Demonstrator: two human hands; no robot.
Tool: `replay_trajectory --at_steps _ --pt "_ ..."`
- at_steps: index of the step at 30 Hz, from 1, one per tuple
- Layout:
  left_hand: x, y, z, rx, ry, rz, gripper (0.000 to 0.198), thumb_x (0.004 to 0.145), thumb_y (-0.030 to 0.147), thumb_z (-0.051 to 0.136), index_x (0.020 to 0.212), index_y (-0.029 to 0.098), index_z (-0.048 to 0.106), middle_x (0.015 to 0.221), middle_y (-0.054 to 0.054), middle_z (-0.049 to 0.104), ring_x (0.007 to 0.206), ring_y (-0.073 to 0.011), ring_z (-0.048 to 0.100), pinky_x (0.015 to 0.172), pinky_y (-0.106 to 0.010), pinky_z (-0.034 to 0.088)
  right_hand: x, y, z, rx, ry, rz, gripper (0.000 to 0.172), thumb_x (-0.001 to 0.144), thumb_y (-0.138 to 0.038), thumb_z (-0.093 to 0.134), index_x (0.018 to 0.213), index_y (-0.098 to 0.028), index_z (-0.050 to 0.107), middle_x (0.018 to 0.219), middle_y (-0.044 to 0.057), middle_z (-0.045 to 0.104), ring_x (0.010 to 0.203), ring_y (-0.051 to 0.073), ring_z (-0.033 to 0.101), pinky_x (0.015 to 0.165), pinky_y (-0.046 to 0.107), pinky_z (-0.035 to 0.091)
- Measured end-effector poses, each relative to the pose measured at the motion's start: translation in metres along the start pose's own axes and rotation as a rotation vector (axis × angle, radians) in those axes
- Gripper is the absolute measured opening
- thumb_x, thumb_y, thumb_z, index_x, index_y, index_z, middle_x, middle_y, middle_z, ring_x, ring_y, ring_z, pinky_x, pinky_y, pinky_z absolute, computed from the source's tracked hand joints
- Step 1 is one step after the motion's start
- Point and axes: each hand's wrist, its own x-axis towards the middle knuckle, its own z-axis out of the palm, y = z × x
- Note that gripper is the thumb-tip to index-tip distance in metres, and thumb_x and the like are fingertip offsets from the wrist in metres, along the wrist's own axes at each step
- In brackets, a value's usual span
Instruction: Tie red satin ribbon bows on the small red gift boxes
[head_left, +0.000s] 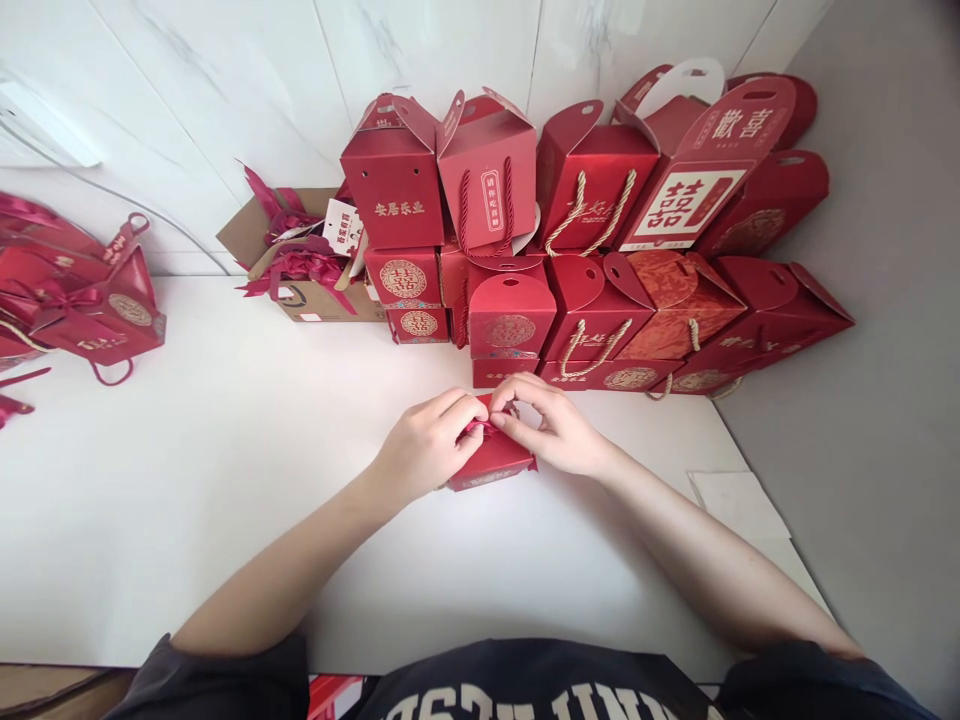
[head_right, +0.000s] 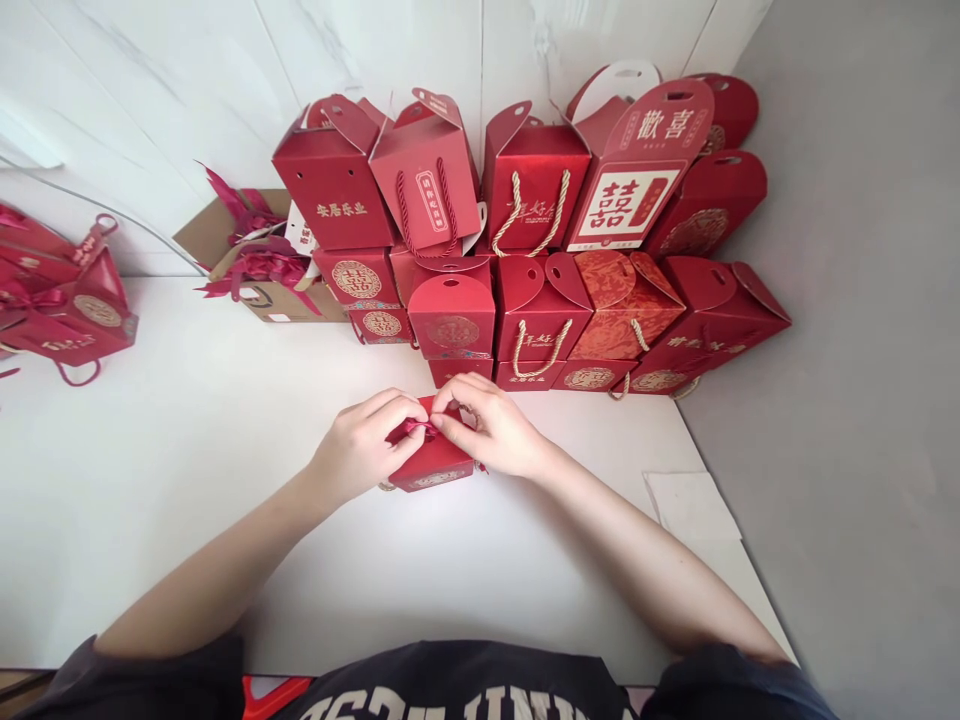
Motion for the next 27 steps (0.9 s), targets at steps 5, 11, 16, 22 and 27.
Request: replay_trajectory --at_steps 5,11,16,22,27 --pt "0.001 -0.013 0.003 -0.118 0.096 0.066 0.013 0.087 0.012 0.053 0.083 0.021 0.062 0.093 -0.003 0.065 0.081 -0.0114 0.064 0.075 -0.022 0.052 0.002 0.006 -0.004 0.089 -0.018 0.163 0.013 0.090 -0.033 0.061 0.090 -0.023 0.069 0.128 0.008 0.056 0.121 0.025 0.052 0.102 0.045 0.041" --pt "-0.003 -0.017 0.008 -0.103 0.095 0.141 0.014 0.087 0.011 0.053 0.086 0.021 0.063 0.096 -0.004 0.065 0.083 -0.0115 0.065 0.078 -0.023 0.053 0.005 0.008 0.002 0.463 -0.056 0.360 0.019 0.077 -0.040 0.076 0.083 -0.022 0.075 0.127 0.009 0.062 0.131 0.026 0.049 0.106 0.042 0.038" --pt "0.002 -0.012 -0.006 -0.131 0.009 0.081 0.008 0.086 0.014 0.055 0.090 0.019 0.059 0.099 -0.006 0.063 0.087 -0.0143 0.062 0.078 -0.026 0.051 0.005 0.010 0.004 0.603 -0.075 0.417 0.023 0.074 -0.041 0.078 0.078 -0.019 0.074 0.128 0.010 0.062 0.123 0.028 0.056 0.101 0.041 0.042" --pt "0.006 -0.003 -0.047 -0.260 -0.391 -0.394 0.022 0.087 0.036 0.056 0.073 0.020 0.063 0.071 0.000 0.062 0.059 -0.0122 0.054 0.056 -0.025 0.043 0.004 0.006 0.004 0.609 -0.099 0.455 0.021 0.079 -0.038 0.074 0.079 -0.018 0.069 0.132 0.009 0.059 0.119 0.024 0.058 0.096 0.036 0.043" --pt "0.006 -0.008 -0.050 -0.556 -0.494 -0.672 0.031 0.087 0.047 0.055 0.085 0.020 0.069 0.071 -0.001 0.066 0.058 -0.0136 0.059 0.052 -0.024 0.044 0.004 0.005 0.004 0.599 -0.111 0.451 0.022 0.079 -0.040 0.073 0.078 -0.018 0.067 0.127 0.008 0.061 0.114 0.023 0.060 0.092 0.034 0.046"
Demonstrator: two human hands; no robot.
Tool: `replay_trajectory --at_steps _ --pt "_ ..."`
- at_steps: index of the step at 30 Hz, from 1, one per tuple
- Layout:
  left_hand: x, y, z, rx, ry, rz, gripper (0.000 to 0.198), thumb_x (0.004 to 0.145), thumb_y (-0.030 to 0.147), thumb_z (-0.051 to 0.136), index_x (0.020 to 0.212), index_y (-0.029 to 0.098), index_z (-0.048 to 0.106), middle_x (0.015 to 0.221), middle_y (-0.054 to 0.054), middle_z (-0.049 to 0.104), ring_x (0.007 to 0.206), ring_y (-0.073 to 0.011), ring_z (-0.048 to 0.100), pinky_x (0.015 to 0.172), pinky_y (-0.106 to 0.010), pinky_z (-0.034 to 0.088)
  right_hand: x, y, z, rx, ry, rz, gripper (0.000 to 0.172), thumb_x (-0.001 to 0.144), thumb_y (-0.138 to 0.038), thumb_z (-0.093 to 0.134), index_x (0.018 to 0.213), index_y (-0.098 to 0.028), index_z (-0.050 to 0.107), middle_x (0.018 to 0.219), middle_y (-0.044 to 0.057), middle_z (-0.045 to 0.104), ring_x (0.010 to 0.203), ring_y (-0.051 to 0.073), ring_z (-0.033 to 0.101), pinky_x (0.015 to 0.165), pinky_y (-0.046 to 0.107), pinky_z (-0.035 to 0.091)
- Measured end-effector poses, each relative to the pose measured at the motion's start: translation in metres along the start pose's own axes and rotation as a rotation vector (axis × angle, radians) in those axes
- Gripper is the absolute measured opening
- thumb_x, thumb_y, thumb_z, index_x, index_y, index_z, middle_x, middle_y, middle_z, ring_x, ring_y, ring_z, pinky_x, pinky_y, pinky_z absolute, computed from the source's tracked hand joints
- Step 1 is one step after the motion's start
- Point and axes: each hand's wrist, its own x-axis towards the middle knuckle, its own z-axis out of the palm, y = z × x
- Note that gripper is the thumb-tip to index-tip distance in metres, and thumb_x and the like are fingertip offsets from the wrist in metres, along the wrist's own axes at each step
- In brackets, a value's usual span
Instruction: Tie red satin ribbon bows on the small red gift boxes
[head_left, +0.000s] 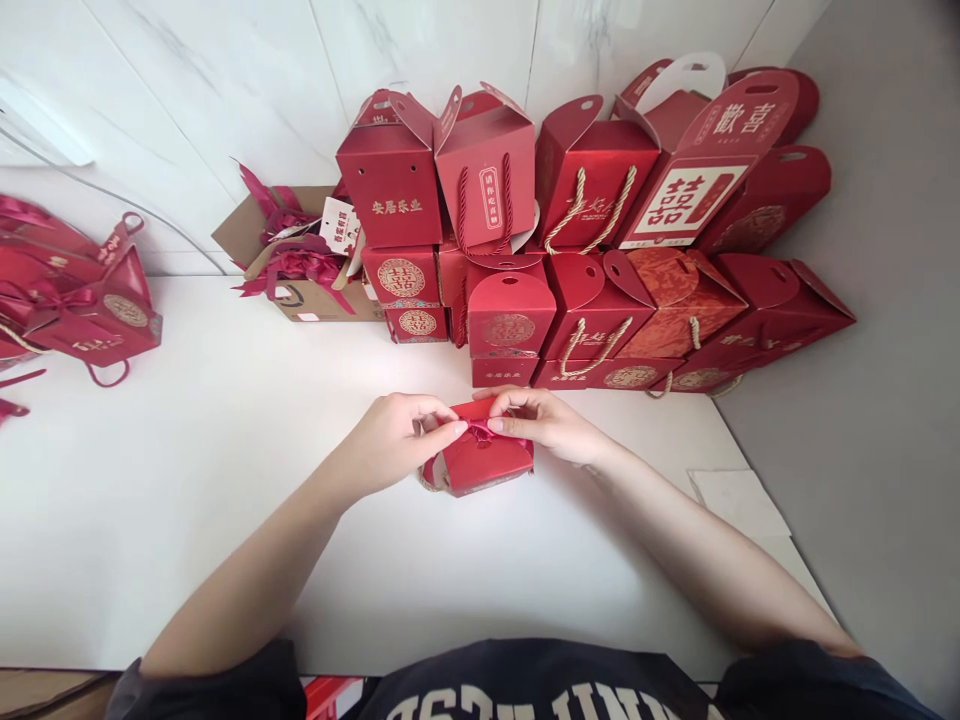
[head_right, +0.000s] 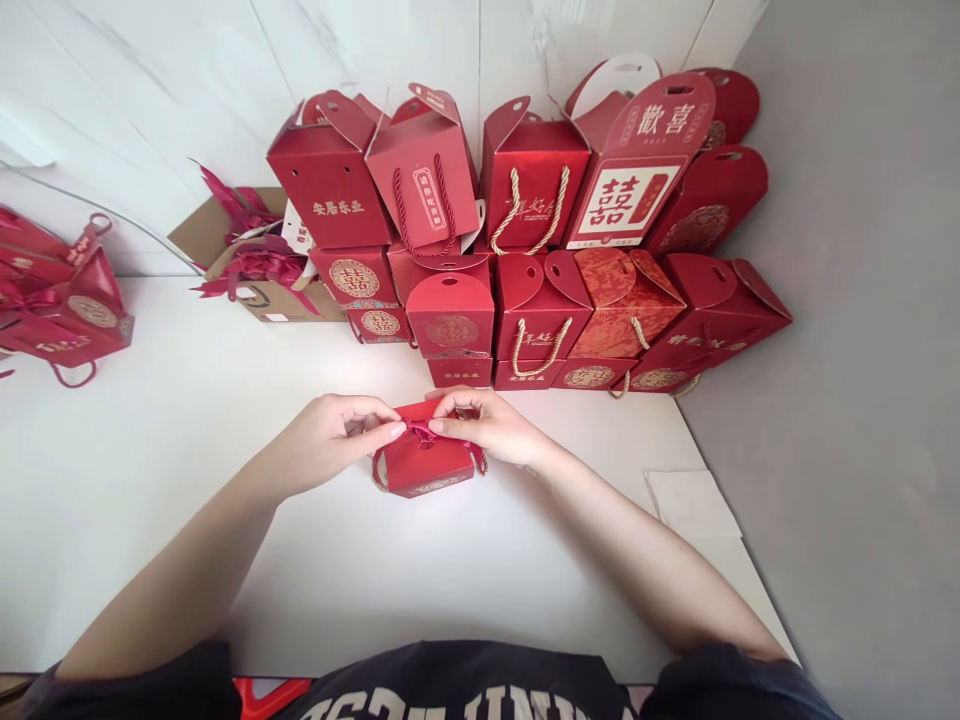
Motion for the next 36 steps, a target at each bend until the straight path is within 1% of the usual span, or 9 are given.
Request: replay_trajectory --at_steps 5,11,16,21,25,28,31,34,36 --pt "0.010 -0.005 0.000 -0.110 -0.045 -0.054 0.031 0.085 0.047 0.058 0.086 0.019 0.070 0.063 0.000 0.061 0.058 -0.0138 0.058 0.055 -0.024 0.044 0.000 0.002 0.000 -0.013 -0.019 -0.027 0.023 0.080 -0.041 0.071 0.078 -0.018 0.067 0.126 0.008 0.061 0.105 0.022 0.062 0.085 0.033 0.048" --pt "0.013 -0.005 0.000 -0.163 -0.121 -0.085 0.028 0.082 0.043 0.063 0.079 0.015 0.068 0.065 -0.002 0.064 0.058 -0.0139 0.059 0.056 -0.025 0.046 0.000 0.001 0.000 -0.050 0.006 -0.017 0.020 0.083 -0.037 0.068 0.077 -0.018 0.065 0.126 0.008 0.060 0.112 0.023 0.059 0.090 0.033 0.044" --pt "0.010 -0.002 -0.001 -0.119 -0.157 -0.069 0.022 0.078 0.036 0.066 0.074 0.015 0.067 0.058 -0.002 0.064 0.052 -0.0135 0.059 0.054 -0.025 0.047 -0.002 -0.002 -0.005 -0.127 0.046 -0.047 0.018 0.083 -0.030 0.064 0.070 -0.017 0.062 0.127 0.010 0.059 0.111 0.024 0.059 0.093 0.039 0.042" --pt "0.006 0.001 -0.006 -0.038 -0.116 -0.073 0.016 0.076 0.032 0.065 0.070 0.017 0.065 0.056 0.001 0.062 0.053 -0.0115 0.055 0.054 -0.023 0.044 -0.006 -0.007 -0.012 -0.264 0.116 -0.100 0.017 0.083 -0.020 0.059 0.067 -0.018 0.057 0.127 0.007 0.060 0.119 0.024 0.056 0.099 0.041 0.040" --pt "0.005 0.000 -0.009 0.038 -0.079 -0.064 0.016 0.077 0.032 0.062 0.069 0.018 0.063 0.055 0.003 0.060 0.050 -0.0103 0.049 0.049 -0.021 0.037 -0.011 -0.013 -0.012 -0.394 0.172 -0.127 0.014 0.081 -0.016 0.058 0.068 -0.019 0.057 0.124 0.006 0.062 0.123 0.024 0.054 0.106 0.043 0.034" --pt "0.005 -0.003 -0.011 0.120 -0.010 -0.049 0.016 0.076 0.033 0.062 0.070 0.019 0.063 0.057 0.003 0.060 0.050 -0.0102 0.047 0.048 -0.021 0.035 -0.013 -0.016 -0.011 -0.515 0.223 -0.134 0.015 0.078 -0.013 0.059 0.066 -0.020 0.054 0.121 0.006 0.064 0.117 0.024 0.058 0.102 0.043 0.038" --pt "0.005 -0.005 -0.013 0.192 0.047 -0.024 0.022 0.078 0.039 0.062 0.069 0.019 0.065 0.062 0.002 0.061 0.053 -0.0108 0.048 0.050 -0.022 0.035 -0.014 -0.017 -0.013 -0.612 0.201 -0.119 0.013 0.080 -0.017 0.059 0.068 -0.020 0.055 0.116 0.006 0.066 0.113 0.024 0.059 0.098 0.042 0.040" --pt "0.005 -0.005 -0.014 0.201 0.056 -0.015 0.030 0.080 0.050 0.060 0.075 0.021 0.067 0.062 0.002 0.059 0.055 -0.0118 0.048 0.050 -0.023 0.034 -0.016 -0.018 -0.017 -0.607 0.170 -0.087 0.009 0.088 -0.028 0.056 0.082 -0.021 0.057 0.109 0.005 0.066 0.104 0.023 0.061 0.093 0.040 0.042" --pt "0.007 -0.004 -0.012 0.186 0.061 -0.013 0.036 0.081 0.056 0.058 0.082 0.022 0.069 0.058 0.003 0.054 0.052 -0.0116 0.044 0.049 -0.023 0.031 -0.017 -0.019 -0.019 -0.580 0.178 -0.083 0.011 0.092 -0.032 0.051 0.091 -0.022 0.056 0.105 0.004 0.066 0.097 0.021 0.061 0.088 0.037 0.044"
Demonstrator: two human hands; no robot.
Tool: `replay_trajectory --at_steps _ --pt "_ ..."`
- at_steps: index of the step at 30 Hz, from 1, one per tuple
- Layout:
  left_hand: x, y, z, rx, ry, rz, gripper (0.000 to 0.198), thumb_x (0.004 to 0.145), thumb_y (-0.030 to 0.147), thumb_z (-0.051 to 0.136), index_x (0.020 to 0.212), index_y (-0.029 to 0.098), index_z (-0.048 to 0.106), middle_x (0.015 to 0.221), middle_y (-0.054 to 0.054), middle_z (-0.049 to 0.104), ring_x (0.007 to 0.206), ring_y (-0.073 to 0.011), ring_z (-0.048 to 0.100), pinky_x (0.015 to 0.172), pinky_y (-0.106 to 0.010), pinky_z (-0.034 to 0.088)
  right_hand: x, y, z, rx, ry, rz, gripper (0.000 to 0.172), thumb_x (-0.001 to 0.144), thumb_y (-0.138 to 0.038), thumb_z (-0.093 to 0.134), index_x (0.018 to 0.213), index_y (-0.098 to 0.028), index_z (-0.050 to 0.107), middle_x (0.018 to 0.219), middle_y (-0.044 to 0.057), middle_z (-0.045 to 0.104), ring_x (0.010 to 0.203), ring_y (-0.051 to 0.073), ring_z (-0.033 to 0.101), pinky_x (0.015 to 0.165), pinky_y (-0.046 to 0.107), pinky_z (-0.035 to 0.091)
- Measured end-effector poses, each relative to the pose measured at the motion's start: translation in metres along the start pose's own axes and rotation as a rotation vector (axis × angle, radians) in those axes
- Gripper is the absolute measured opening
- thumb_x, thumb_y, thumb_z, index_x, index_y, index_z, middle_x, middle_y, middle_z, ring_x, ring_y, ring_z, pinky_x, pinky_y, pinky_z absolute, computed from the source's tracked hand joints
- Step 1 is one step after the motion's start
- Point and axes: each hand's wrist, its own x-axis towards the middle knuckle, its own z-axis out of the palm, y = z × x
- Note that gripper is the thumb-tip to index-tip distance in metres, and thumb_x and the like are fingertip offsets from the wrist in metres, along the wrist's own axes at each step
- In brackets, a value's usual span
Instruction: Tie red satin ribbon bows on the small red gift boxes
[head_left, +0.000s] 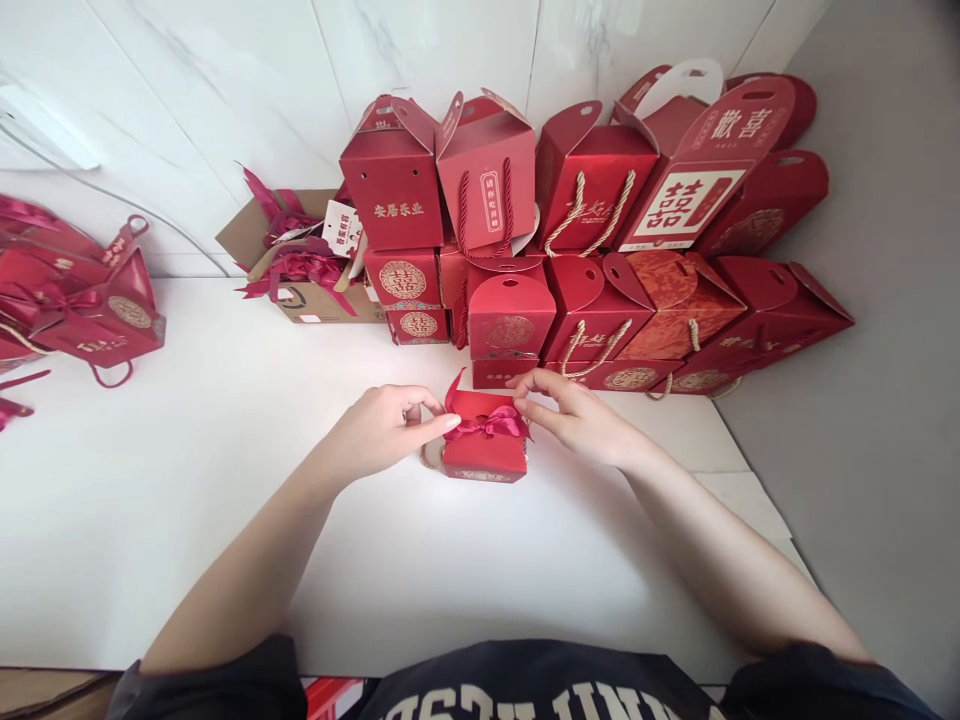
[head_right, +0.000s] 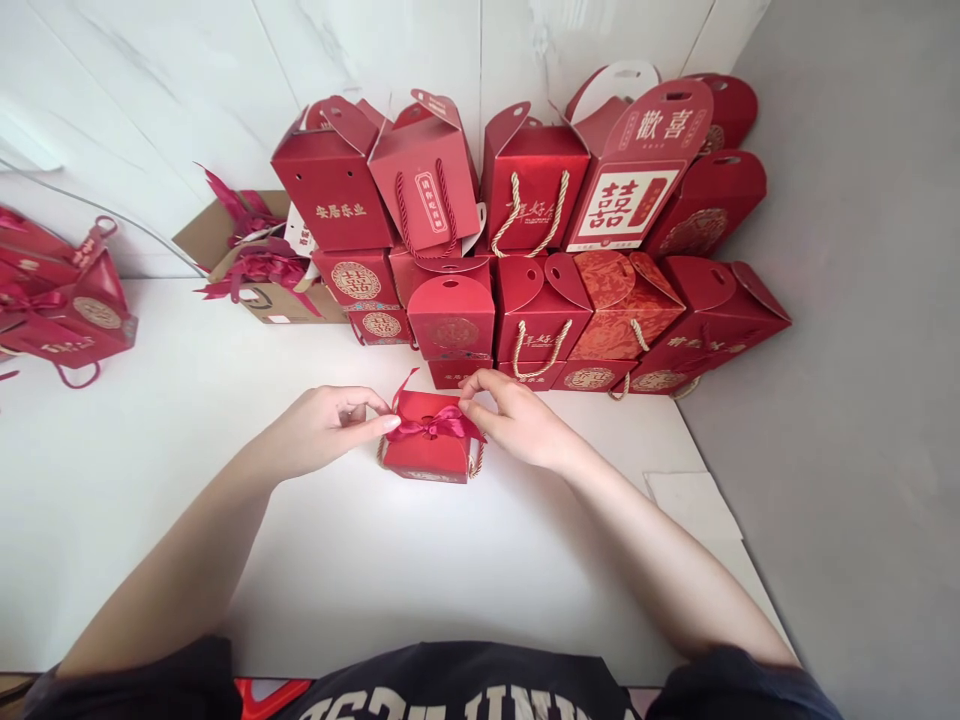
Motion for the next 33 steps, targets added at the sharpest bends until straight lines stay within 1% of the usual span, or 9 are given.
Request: replay_trajectory --at_steps 6,11,16,18,22,24,27,30,33 --pt "0.004 0.003 0.013 -0.070 0.088 0.047 0.036 0.080 0.055 0.062 0.095 0.023 0.069 0.055 0.007 0.028 0.050 -0.0091 0.027 0.050 -0.023 0.024 0.001 -0.001 -0.001 0.030 -0.004 -0.040 0.017 0.095 -0.035 0.047 0.092 -0.022 0.057 0.101 0.002 0.064 0.095 0.019 0.058 0.088 0.033 0.042" --pt "0.006 0.007 0.028 -0.165 0.087 0.090 0.035 0.081 0.050 0.063 0.102 0.023 0.067 0.057 0.008 0.029 0.053 -0.0088 0.029 0.054 -0.022 0.027 0.001 -0.003 -0.001 0.008 -0.011 -0.040 0.016 0.094 -0.034 0.049 0.090 -0.021 0.058 0.096 0.002 0.062 0.090 0.018 0.058 0.084 0.031 0.042" --pt "0.011 0.002 0.040 -0.223 0.236 0.156 0.027 0.081 0.045 0.065 0.079 0.017 0.065 0.057 0.007 0.023 0.054 -0.0083 0.026 0.054 -0.023 0.024 0.000 -0.007 -0.001 0.009 -0.019 -0.052 0.015 0.093 -0.032 0.051 0.087 -0.021 0.058 0.097 0.002 0.063 0.092 0.018 0.058 0.086 0.033 0.042" --pt "0.012 -0.001 0.039 -0.250 0.164 0.218 0.026 0.081 0.041 0.065 0.073 0.016 0.064 0.057 0.008 0.021 0.053 -0.0077 0.023 0.053 -0.023 0.023 0.000 -0.007 -0.002 0.015 -0.023 -0.068 0.013 0.093 -0.031 0.051 0.087 -0.021 0.058 0.098 0.003 0.063 0.094 0.019 0.059 0.087 0.033 0.043" --pt "0.009 -0.003 0.021 -0.119 -0.181 0.317 0.015 0.082 0.026 0.061 0.088 0.019 0.072 0.055 0.007 0.031 0.049 -0.0067 0.024 0.050 -0.023 0.023 0.001 -0.004 -0.004 0.024 -0.038 -0.124 0.016 0.093 -0.032 0.051 0.086 -0.021 0.060 0.101 0.004 0.064 0.098 0.020 0.059 0.092 0.036 0.043" --pt "0.007 -0.004 0.009 -0.022 -0.295 0.355 0.023 0.083 0.018 0.053 0.093 0.021 0.074 0.056 0.006 0.040 0.049 -0.0067 0.027 0.050 -0.022 0.024 0.001 -0.003 -0.005 0.040 -0.062 -0.148 0.018 0.094 -0.033 0.051 0.085 -0.021 0.060 0.102 0.004 0.064 0.099 0.021 0.059 0.093 0.037 0.043" --pt "0.004 -0.005 -0.003 0.022 -0.397 0.406 0.030 0.081 0.011 0.049 0.093 0.022 0.074 0.056 0.006 0.039 0.050 -0.0071 0.029 0.052 -0.021 0.027 0.001 -0.002 -0.004 0.059 -0.076 -0.167 0.013 0.093 -0.032 0.053 0.093 -0.022 0.062 0.109 0.005 0.063 0.105 0.021 0.059 0.097 0.038 0.043" --pt "0.004 -0.005 -0.005 -0.043 -0.245 0.421 0.022 0.083 0.017 0.053 0.100 0.021 0.067 0.059 0.007 0.034 0.052 -0.0076 0.030 0.053 -0.020 0.029 0.002 0.001 -0.002 0.054 -0.077 -0.185 0.014 0.093 -0.029 0.054 0.103 -0.024 0.062 0.116 0.005 0.062 0.113 0.021 0.056 0.101 0.039 0.041" --pt "0.005 -0.004 0.001 -0.003 -0.094 0.455 0.021 0.083 0.025 0.061 0.103 0.021 0.062 0.063 0.007 0.033 0.055 -0.0077 0.033 0.055 -0.019 0.030 0.002 0.004 0.000 0.049 -0.087 -0.186 0.012 0.092 -0.028 0.056 0.101 -0.024 0.062 0.117 0.006 0.061 0.118 0.022 0.054 0.104 0.041 0.039"
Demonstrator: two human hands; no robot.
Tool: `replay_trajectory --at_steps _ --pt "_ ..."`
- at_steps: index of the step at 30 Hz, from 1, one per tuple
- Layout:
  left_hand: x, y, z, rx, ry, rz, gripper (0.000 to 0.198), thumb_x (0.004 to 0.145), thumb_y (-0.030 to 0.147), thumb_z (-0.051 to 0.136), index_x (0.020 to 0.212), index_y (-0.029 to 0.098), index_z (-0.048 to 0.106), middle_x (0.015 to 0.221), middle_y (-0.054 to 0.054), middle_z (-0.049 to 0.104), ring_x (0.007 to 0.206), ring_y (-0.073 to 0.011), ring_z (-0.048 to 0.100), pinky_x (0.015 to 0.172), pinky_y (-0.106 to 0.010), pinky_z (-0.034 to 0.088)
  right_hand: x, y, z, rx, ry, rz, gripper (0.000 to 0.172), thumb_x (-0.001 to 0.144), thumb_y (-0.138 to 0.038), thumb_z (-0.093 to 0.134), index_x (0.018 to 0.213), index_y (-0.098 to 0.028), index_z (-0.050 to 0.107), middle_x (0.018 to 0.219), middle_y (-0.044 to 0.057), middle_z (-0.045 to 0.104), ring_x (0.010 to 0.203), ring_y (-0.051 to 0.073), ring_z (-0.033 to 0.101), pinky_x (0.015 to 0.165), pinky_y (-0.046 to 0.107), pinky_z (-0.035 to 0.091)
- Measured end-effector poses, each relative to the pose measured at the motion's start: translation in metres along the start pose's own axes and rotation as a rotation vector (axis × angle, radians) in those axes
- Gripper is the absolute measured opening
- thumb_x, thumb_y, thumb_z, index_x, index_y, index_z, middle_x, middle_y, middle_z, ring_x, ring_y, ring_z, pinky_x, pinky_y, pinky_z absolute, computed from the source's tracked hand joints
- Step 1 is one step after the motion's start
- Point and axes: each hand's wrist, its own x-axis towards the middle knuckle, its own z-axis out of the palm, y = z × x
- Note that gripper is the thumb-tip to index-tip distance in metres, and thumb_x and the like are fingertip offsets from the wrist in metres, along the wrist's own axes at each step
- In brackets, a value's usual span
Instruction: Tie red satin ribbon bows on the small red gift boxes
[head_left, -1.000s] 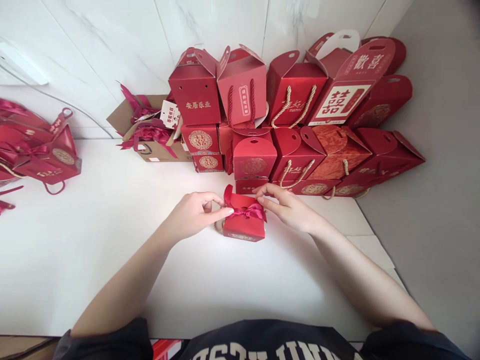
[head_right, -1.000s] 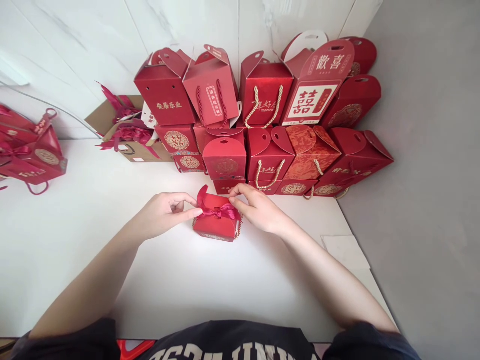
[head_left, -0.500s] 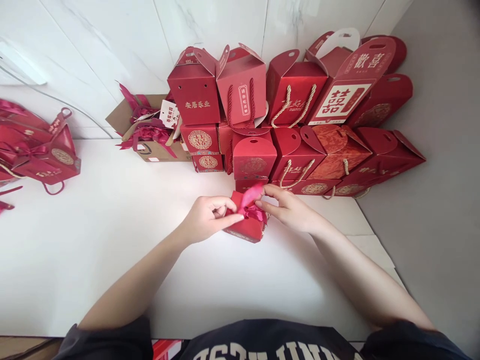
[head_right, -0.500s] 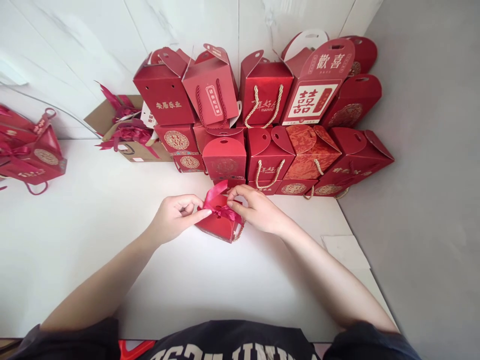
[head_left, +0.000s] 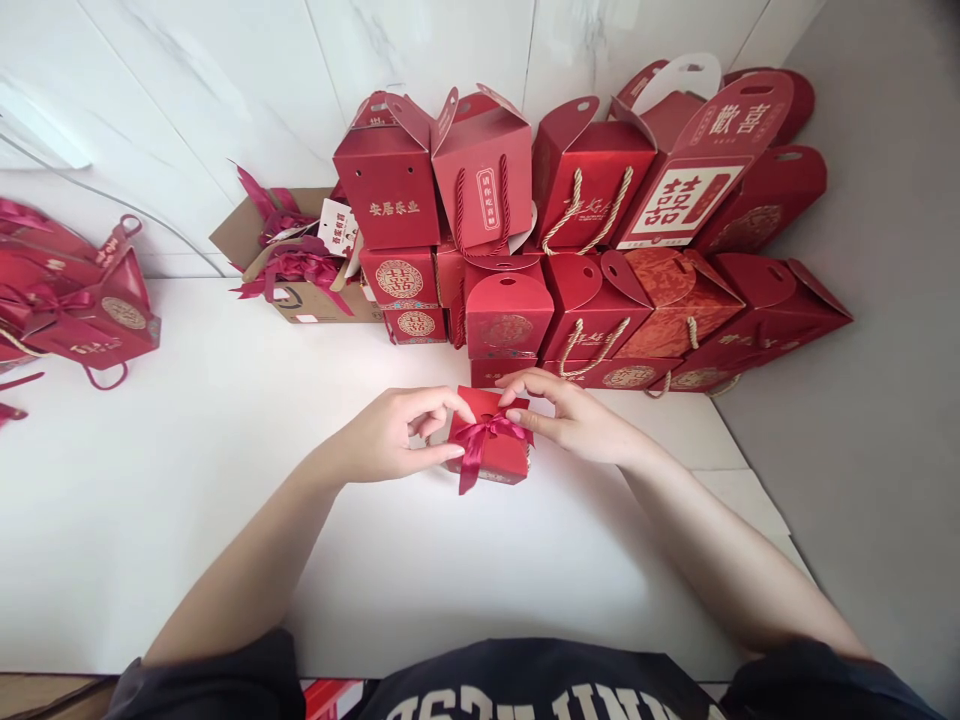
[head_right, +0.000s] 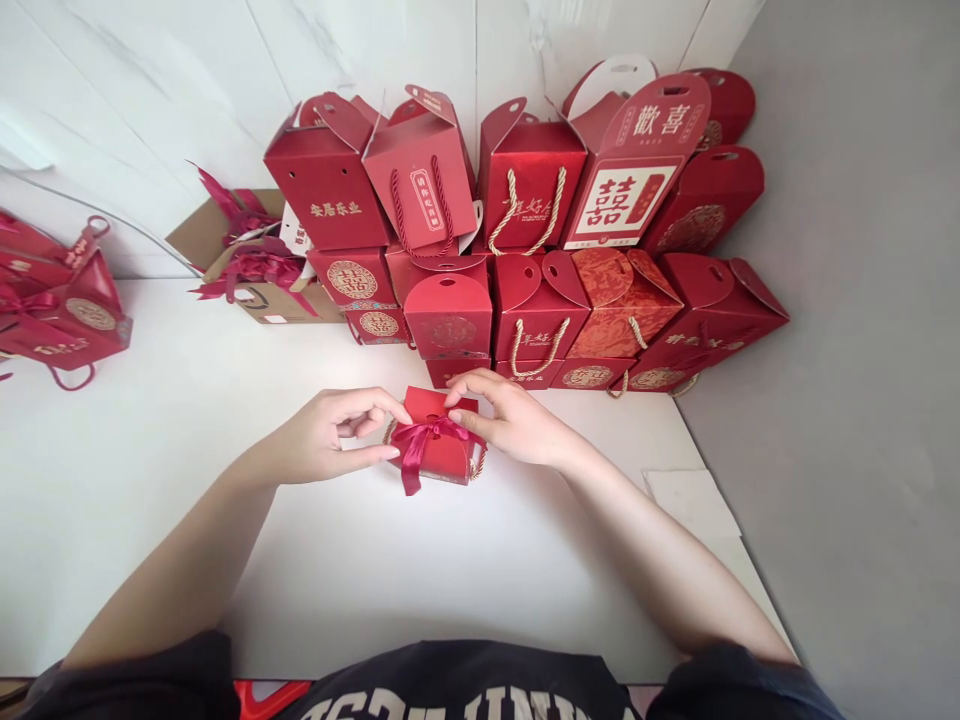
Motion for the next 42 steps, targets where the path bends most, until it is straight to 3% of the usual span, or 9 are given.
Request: replay_trajectory --at_steps 5,9,18,27,34,42 --pt "0.002 -0.005 0.009 0.197 0.020 0.058 0.016 0.087 0.024 0.056 0.099 0.023 0.066 0.057 0.008 0.032 0.052 -0.0069 0.032 0.059 -0.019 0.033 0.000 0.000 -0.001 0.033 0.022 0.006 0.010 0.091 -0.030 0.057 0.100 -0.024 0.057 0.114 0.005 0.062 0.118 0.023 0.056 0.102 0.041 0.042" --pt "0.002 -0.010 0.012 0.230 0.112 -0.028 0.015 0.090 0.030 0.053 0.090 0.023 0.067 0.055 0.008 0.030 0.051 -0.0071 0.029 0.056 -0.020 0.030 -0.001 -0.005 -0.006 -0.037 0.036 -0.026 0.009 0.090 -0.032 0.060 0.090 -0.024 0.059 0.119 0.006 0.059 0.122 0.023 0.052 0.104 0.042 0.039" --pt "0.012 -0.009 0.026 -0.183 0.082 -0.218 0.030 0.094 0.042 0.046 0.079 0.018 0.054 0.064 0.004 0.046 0.056 -0.0086 0.038 0.054 -0.023 0.030 -0.001 -0.007 0.004 -0.092 0.009 -0.035 0.005 0.089 -0.027 0.060 0.086 -0.023 0.059 0.127 0.006 0.054 0.123 0.022 0.051 0.103 0.041 0.040" --pt "0.019 -0.019 0.029 -0.448 -0.019 -0.239 0.039 0.089 0.044 0.054 0.063 0.015 0.047 0.058 0.004 0.039 0.053 -0.0076 0.033 0.051 -0.023 0.025 -0.001 -0.008 0.006 -0.023 0.009 -0.002 0.017 0.094 -0.032 0.054 0.082 -0.021 0.058 0.130 0.008 0.055 0.123 0.023 0.052 0.102 0.041 0.042" --pt "0.022 -0.023 0.035 -0.423 0.073 -0.312 0.041 0.087 0.039 0.055 0.056 0.015 0.045 0.053 0.004 0.039 0.050 -0.0072 0.034 0.050 -0.023 0.026 -0.001 -0.008 0.006 -0.091 0.004 -0.003 0.030 0.094 -0.030 0.052 0.066 -0.020 0.055 0.134 0.007 0.055 0.128 0.023 0.049 0.103 0.043 0.040" --pt "0.021 -0.018 0.039 -0.400 0.126 -0.300 0.044 0.085 0.043 0.059 0.055 0.016 0.043 0.050 0.006 0.035 0.046 -0.0065 0.031 0.048 -0.023 0.023 -0.001 -0.003 0.005 -0.122 0.035 0.013 0.033 0.090 -0.031 0.058 0.059 -0.020 0.056 0.135 0.007 0.058 0.131 0.024 0.047 0.104 0.044 0.040"
